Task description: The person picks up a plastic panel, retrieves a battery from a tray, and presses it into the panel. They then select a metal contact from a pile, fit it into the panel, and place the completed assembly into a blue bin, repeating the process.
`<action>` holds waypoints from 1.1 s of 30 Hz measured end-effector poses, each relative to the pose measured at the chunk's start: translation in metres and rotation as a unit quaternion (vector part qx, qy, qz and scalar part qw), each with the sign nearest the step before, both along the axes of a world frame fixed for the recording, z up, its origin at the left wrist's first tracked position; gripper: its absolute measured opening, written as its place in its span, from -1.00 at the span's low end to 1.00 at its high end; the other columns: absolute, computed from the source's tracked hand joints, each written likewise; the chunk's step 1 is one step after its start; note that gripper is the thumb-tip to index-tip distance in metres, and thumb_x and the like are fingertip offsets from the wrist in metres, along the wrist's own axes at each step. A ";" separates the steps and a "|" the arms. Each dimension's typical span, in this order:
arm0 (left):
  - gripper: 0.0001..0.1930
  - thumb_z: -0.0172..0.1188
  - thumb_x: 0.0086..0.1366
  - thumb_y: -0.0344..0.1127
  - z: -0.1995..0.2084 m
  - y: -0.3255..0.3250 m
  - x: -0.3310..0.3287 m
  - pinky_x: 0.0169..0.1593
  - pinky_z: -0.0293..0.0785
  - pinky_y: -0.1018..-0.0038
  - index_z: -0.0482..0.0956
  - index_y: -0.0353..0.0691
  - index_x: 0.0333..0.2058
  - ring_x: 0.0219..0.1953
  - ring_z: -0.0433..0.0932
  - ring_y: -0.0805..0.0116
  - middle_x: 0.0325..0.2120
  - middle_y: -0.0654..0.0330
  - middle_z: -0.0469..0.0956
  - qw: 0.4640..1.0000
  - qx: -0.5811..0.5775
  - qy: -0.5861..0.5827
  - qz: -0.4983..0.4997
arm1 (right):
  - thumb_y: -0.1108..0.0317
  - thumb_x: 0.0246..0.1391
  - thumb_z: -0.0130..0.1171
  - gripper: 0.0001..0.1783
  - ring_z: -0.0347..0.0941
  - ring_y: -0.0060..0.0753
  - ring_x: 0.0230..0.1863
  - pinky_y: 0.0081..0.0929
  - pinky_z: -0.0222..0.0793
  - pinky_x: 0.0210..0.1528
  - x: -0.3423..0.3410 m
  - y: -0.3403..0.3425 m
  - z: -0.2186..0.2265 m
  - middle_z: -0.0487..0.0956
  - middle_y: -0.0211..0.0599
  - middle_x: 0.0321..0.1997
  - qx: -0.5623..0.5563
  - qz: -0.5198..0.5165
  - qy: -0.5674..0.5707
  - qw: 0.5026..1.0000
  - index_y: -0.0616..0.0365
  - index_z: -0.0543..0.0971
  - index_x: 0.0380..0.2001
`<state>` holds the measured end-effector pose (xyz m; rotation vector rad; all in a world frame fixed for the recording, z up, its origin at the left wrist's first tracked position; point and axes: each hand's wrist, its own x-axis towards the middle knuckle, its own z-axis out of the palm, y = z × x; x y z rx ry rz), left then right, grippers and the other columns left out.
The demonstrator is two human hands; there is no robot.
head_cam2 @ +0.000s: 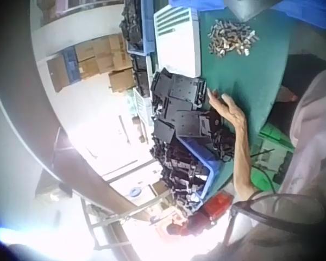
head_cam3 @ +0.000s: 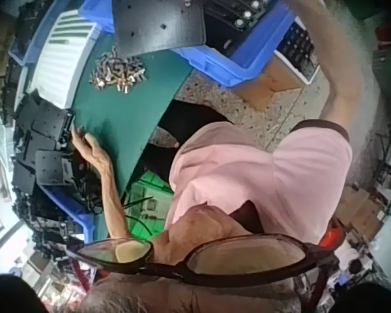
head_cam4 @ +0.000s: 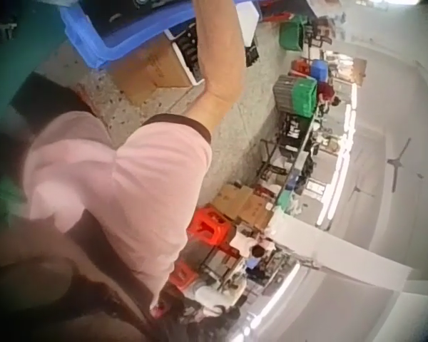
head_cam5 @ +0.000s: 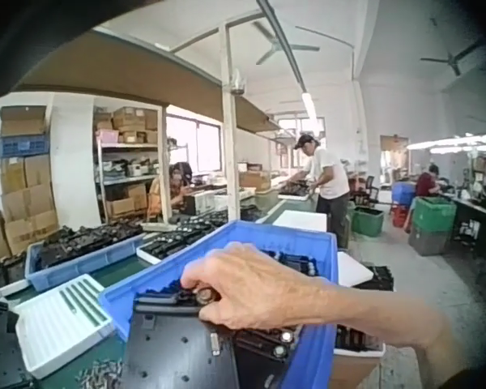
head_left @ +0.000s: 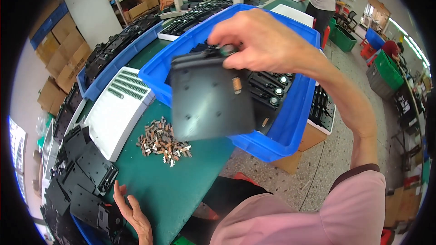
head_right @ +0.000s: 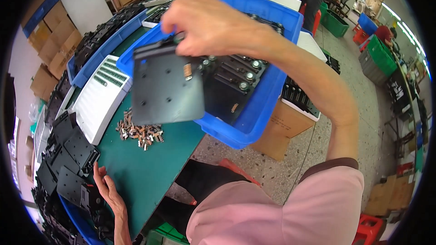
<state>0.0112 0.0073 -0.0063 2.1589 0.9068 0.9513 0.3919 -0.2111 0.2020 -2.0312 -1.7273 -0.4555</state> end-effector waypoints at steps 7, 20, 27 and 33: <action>-0.43 0.00 0.47 -0.06 -0.007 0.005 0.002 0.19 0.21 0.32 0.23 -0.20 0.33 0.04 0.33 0.30 -0.04 0.15 0.39 0.999 -0.031 -0.010 -0.008 | 0.43 -0.29 0.23 -0.68 0.54 0.07 -0.29 -0.12 0.44 -0.24 0.033 -0.085 -0.035 0.61 -0.05 -0.36 -0.004 -0.163 -0.061 0.985 0.27 0.60 -0.34; -0.44 0.02 0.45 -0.03 0.000 0.001 0.004 0.17 0.21 0.35 0.29 -0.26 0.28 0.00 0.35 0.33 -0.08 0.16 0.42 0.999 -0.005 0.046 -0.004 | 0.46 -0.28 0.26 -0.84 0.55 -0.10 -0.39 -0.20 0.48 -0.43 -0.013 -0.091 -0.084 0.52 -0.15 -0.47 -0.036 -0.175 -0.047 0.983 0.24 0.54 -0.51; -0.44 0.03 0.44 -0.03 0.000 -0.001 0.005 0.16 0.22 0.36 0.32 -0.26 0.26 0.00 0.35 0.34 -0.10 0.17 0.43 0.998 -0.023 0.049 0.012 | 0.49 -0.26 0.29 -0.83 0.55 -0.16 -0.35 -0.25 0.48 -0.44 -0.026 -0.085 -0.093 0.51 -0.18 -0.45 -0.078 -0.171 -0.035 0.982 0.23 0.52 -0.50; -0.44 0.07 0.42 -0.01 0.003 -0.004 0.005 0.12 0.24 0.39 0.33 -0.23 0.26 -0.02 0.36 0.37 -0.11 0.20 0.44 0.998 -0.034 0.059 0.019 | 0.49 -0.24 0.33 -0.74 0.56 -0.10 -0.36 -0.19 0.49 -0.44 -0.026 -0.085 -0.094 0.51 -0.16 -0.43 -0.108 -0.170 -0.026 0.979 0.25 0.49 -0.43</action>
